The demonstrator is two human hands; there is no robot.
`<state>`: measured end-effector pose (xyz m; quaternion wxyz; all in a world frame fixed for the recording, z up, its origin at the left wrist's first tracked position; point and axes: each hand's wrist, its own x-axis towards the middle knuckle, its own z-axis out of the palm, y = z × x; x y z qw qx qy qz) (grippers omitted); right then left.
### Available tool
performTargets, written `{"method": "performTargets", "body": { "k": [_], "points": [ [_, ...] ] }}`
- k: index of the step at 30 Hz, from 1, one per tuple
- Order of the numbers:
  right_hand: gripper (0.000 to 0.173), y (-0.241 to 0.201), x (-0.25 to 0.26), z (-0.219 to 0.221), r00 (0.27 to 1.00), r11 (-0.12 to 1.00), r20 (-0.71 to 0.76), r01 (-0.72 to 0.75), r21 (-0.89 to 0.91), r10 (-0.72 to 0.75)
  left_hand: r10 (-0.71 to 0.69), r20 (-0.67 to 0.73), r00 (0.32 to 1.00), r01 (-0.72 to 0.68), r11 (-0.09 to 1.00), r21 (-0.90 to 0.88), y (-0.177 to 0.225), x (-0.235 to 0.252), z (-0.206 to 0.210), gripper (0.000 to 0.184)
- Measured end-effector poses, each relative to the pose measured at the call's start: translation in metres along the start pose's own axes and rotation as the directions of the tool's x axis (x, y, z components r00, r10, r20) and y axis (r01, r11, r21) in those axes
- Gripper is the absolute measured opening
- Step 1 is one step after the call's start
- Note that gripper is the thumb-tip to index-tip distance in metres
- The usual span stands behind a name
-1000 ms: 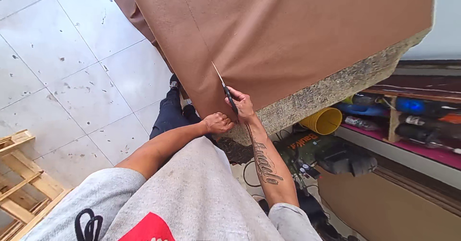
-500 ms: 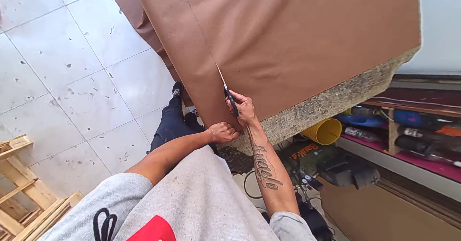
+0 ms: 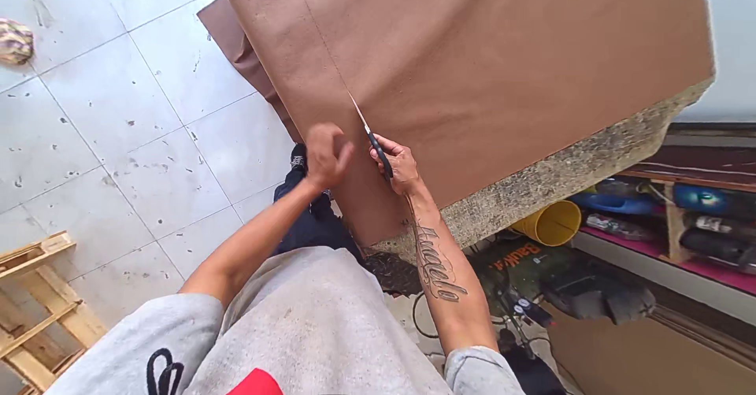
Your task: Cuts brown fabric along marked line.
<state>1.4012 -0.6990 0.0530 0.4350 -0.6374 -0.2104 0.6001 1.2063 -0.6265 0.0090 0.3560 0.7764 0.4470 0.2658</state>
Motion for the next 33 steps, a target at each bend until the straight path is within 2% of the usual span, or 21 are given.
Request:
{"method": "performTargets", "body": {
  "k": [1,2,3,4,5,7,11,14,18,21,25,30,33],
  "points": [
    [0.039,-0.003,0.004,0.004,1.0,1.0,-0.009,-0.008,-0.008,0.008,-0.173,-0.134,0.976,0.182,0.982,0.054,-0.016,0.031,-0.013,0.054],
    [0.039,-0.004,0.008,0.007,1.0,1.0,-0.016,-0.011,-0.014,0.011,-0.361,-0.249,0.899,0.385,0.922,0.052,-0.029,0.061,-0.022,0.061],
    [0.039,-0.006,0.013,0.009,1.0,1.0,-0.021,-0.003,-0.017,0.003,-0.529,-0.35,0.773,0.562,0.827,-0.009,-0.039,0.091,-0.027,0.067],
    [0.04,-0.005,0.016,0.01,1.0,1.0,-0.021,0.008,-0.016,-0.008,-0.645,-0.406,0.648,0.682,0.728,-0.068,-0.047,0.114,-0.028,0.071],
    [0.04,-0.003,0.015,0.01,1.0,1.0,-0.023,0.018,-0.009,-0.018,-0.7,-0.413,0.582,0.741,0.666,-0.085,-0.053,0.126,-0.025,0.076],
    [0.042,0.002,0.013,0.008,0.999,0.999,-0.02,0.039,0.026,-0.038,-0.696,-0.395,0.599,0.763,0.646,0.018,-0.058,0.131,-0.013,0.089],
    [0.041,-0.005,0.022,0.012,1.0,0.995,0.018,0.013,0.096,-0.014,-0.698,-0.374,0.611,0.778,0.615,0.125,-0.059,0.135,-0.007,0.094],
    [0.041,-0.023,0.044,0.026,1.0,0.996,0.02,0.012,0.086,-0.014,-0.7,-0.378,0.606,0.786,0.602,0.144,-0.059,0.141,-0.008,0.094],
    [0.044,-0.015,0.049,0.028,1.0,0.996,-0.019,0.023,0.089,-0.021,-0.731,-0.36,0.58,0.811,0.562,0.164,-0.061,0.144,-0.004,0.097],
    [0.043,-0.02,0.053,0.026,1.0,0.994,0.006,0.0,0.109,-0.001,-0.749,-0.362,0.555,0.83,0.528,0.181,-0.061,0.149,-0.004,0.099],
    [0.041,-0.044,0.076,0.04,1.0,0.997,0.011,-0.015,0.077,0.015,-0.767,-0.322,0.555,0.831,0.52,0.196,-0.058,0.147,-0.005,0.101],
    [0.046,-0.039,0.074,0.041,1.0,0.995,-0.003,-0.026,0.098,0.027,-0.779,-0.289,0.556,0.831,0.524,0.186,-0.056,0.151,-0.012,0.1],
    [0.043,-0.05,0.087,0.051,0.999,0.995,0.022,-0.032,0.092,0.03,-0.781,-0.269,0.563,0.826,0.537,0.172,-0.055,0.146,-0.014,0.098]
  ]
}}
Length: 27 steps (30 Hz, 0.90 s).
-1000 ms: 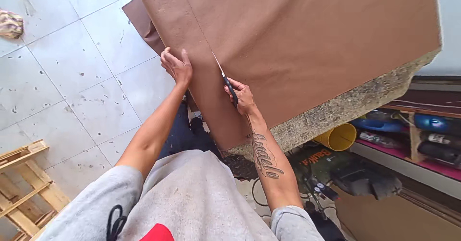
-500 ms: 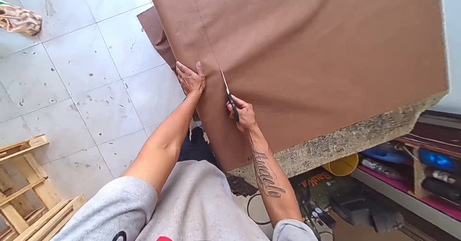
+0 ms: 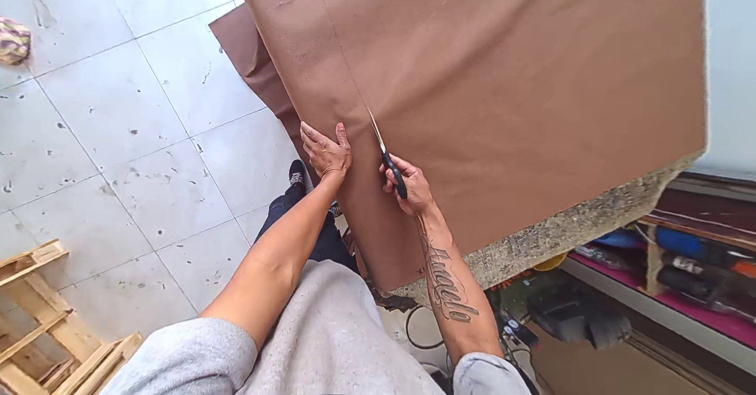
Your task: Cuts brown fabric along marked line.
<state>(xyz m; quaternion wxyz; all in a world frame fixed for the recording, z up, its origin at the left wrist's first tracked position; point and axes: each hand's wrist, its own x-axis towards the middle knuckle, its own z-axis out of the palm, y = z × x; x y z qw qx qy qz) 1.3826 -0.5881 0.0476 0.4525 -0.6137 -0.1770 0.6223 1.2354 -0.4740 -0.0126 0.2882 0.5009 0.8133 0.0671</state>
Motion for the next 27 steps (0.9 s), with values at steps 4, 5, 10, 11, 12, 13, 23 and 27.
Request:
{"method": "performTargets", "body": {
  "k": [4,5,10,11,12,13,23,27],
  "points": [
    [0.042,-0.014,0.025,0.017,0.999,1.0,-0.054,0.003,-0.013,-0.004,0.046,-0.015,0.999,-0.047,0.997,-0.06,-0.002,0.003,-0.002,0.096],
    [0.044,-0.011,0.024,0.017,0.998,1.0,-0.063,0.01,-0.011,-0.011,0.068,-0.02,0.997,-0.069,0.995,-0.078,-0.004,0.003,-0.002,0.096],
    [0.044,-0.016,0.027,0.023,0.999,1.0,-0.052,0.016,0.022,-0.015,0.41,0.126,0.903,-0.329,0.85,-0.412,-0.061,0.039,-0.01,0.099],
    [0.045,-0.019,0.032,0.024,0.999,0.999,-0.04,0.014,0.039,-0.012,0.529,0.261,0.807,-0.387,0.808,-0.444,-0.086,0.055,-0.018,0.1],
    [0.045,-0.023,0.037,0.026,0.999,0.999,-0.032,0.009,0.042,-0.007,0.612,0.412,0.675,-0.458,0.786,-0.415,-0.113,0.072,-0.03,0.094],
    [0.045,-0.026,0.043,0.03,1.0,0.999,-0.029,0.001,0.045,0.0,0.632,0.562,0.533,-0.551,0.764,-0.336,-0.142,0.091,-0.045,0.083],
    [0.041,-0.047,0.051,0.041,0.999,0.996,-0.042,0.03,-0.084,-0.034,-0.381,0.525,0.761,0.195,0.906,0.375,-0.51,0.142,-0.23,0.051],
    [0.039,-0.06,0.078,0.052,1.0,0.995,-0.017,0.012,-0.099,-0.014,-0.495,0.483,0.722,0.432,0.868,0.245,-0.561,0.108,-0.25,0.047]
  ]
}}
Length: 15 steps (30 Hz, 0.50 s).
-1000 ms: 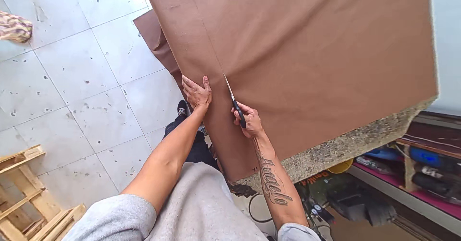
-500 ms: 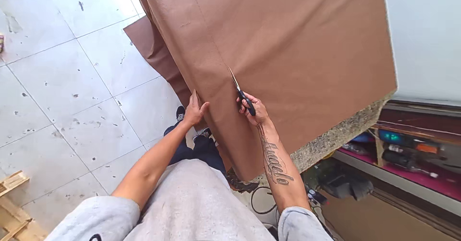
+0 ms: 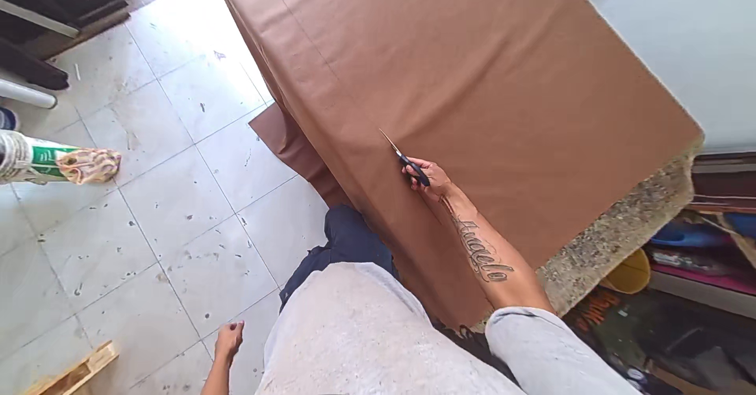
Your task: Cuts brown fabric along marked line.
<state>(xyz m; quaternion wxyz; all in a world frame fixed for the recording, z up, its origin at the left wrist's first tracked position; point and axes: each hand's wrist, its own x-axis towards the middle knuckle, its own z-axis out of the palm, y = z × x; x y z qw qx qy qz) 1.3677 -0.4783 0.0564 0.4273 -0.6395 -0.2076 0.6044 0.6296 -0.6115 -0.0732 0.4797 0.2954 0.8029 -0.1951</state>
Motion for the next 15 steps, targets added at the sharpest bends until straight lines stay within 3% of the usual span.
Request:
{"method": "performTargets", "body": {
  "k": [2,6,11,15],
  "points": [
    [0.041,0.003,0.002,0.002,0.999,1.0,-0.022,0.022,-0.02,-0.023,0.023,0.032,0.999,-0.019,0.995,-0.096,0.017,-0.023,0.008,0.044],
    [0.038,0.004,-0.006,0.001,0.998,0.999,-0.059,0.037,0.021,-0.036,0.21,0.094,0.973,-0.181,0.951,-0.25,0.083,-0.054,0.029,0.04],
    [0.037,-0.016,0.023,0.01,1.0,0.999,-0.003,0.004,0.044,-0.004,0.461,0.128,0.878,-0.451,0.887,-0.1,0.157,-0.03,0.023,0.037],
    [0.04,-0.015,0.03,0.011,1.0,1.0,-0.012,0.028,-0.011,-0.028,0.416,0.152,0.896,-0.407,0.909,-0.091,0.199,0.009,-0.018,0.041]
  ]
}}
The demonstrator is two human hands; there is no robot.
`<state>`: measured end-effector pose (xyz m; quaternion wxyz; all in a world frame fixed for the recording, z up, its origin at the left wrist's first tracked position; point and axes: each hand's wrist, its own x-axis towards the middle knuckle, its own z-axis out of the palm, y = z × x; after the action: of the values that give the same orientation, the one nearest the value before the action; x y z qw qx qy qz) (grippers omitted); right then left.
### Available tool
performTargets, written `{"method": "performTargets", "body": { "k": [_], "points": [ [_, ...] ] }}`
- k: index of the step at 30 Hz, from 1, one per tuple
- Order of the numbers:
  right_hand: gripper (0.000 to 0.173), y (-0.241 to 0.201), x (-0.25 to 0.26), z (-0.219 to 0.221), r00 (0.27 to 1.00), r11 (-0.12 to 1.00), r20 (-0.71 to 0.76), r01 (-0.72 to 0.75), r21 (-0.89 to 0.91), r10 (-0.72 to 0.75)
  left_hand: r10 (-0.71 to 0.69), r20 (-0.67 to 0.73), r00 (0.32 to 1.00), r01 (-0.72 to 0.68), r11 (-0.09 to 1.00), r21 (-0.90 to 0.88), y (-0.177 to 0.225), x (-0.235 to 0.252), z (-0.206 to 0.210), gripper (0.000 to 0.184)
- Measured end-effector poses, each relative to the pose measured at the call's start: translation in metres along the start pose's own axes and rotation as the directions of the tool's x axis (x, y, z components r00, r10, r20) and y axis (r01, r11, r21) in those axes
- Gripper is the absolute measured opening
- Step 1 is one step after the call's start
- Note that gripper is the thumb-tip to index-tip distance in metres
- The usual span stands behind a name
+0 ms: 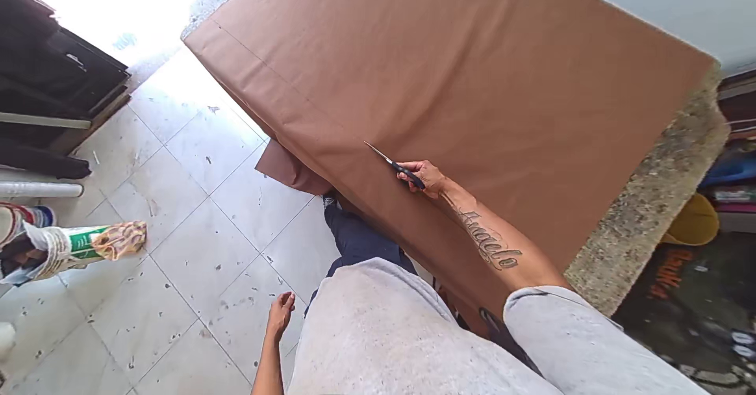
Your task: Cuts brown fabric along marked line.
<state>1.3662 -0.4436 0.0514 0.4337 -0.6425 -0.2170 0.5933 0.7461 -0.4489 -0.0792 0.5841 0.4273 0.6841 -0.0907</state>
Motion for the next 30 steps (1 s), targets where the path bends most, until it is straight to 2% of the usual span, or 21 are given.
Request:
{"method": "performTargets", "body": {
  "k": [3,6,8,11,15,17,20,23,27,30],
  "points": [
    [0.04,-0.004,0.001,-0.003,1.0,1.0,0.001,0.004,0.012,-0.004,-0.091,-0.067,0.994,0.082,0.988,-0.134,0.041,0.025,-0.039,0.041],
    [0.041,-0.017,0.02,0.003,0.998,0.999,0.055,-0.014,0.048,0.011,-0.091,-0.069,0.994,0.088,0.995,-0.044,0.093,0.057,-0.076,0.04],
    [0.044,-0.026,0.037,0.011,0.998,0.998,0.067,-0.022,0.05,0.019,-0.069,-0.042,0.997,0.07,0.997,0.028,0.141,0.078,-0.092,0.039],
    [0.046,-0.024,0.045,0.016,0.999,0.998,0.024,-0.036,0.048,0.035,0.075,-0.004,0.997,-0.075,0.993,0.089,0.222,0.098,-0.113,0.04],
    [0.045,-0.029,0.047,0.017,0.998,0.993,0.02,-0.061,0.098,0.059,0.295,0.028,0.955,-0.296,0.944,0.144,0.309,0.102,-0.129,0.042],
    [0.045,-0.041,0.06,0.022,0.996,0.991,0.071,-0.056,0.118,0.048,0.312,0.046,0.949,-0.315,0.937,0.148,0.329,0.111,-0.132,0.041],
    [0.045,-0.054,0.084,0.034,0.996,0.995,0.084,-0.049,0.092,0.041,0.209,0.065,0.976,-0.216,0.965,0.147,0.343,0.131,-0.127,0.042],
    [0.046,-0.052,0.086,0.038,0.997,0.993,0.04,-0.07,0.1,0.066,0.132,-0.031,0.991,-0.133,0.99,-0.035,0.375,0.139,-0.109,0.045],
    [0.048,-0.059,0.087,0.043,0.995,0.989,0.056,-0.088,0.114,0.082,0.272,-0.185,0.945,-0.304,0.936,-0.18,0.464,0.149,-0.085,0.051],
    [0.049,-0.073,0.114,0.052,0.994,0.992,0.098,-0.054,0.116,0.042,0.274,-0.254,0.927,-0.339,0.905,-0.259,0.547,0.166,-0.069,0.06]
  ]
}}
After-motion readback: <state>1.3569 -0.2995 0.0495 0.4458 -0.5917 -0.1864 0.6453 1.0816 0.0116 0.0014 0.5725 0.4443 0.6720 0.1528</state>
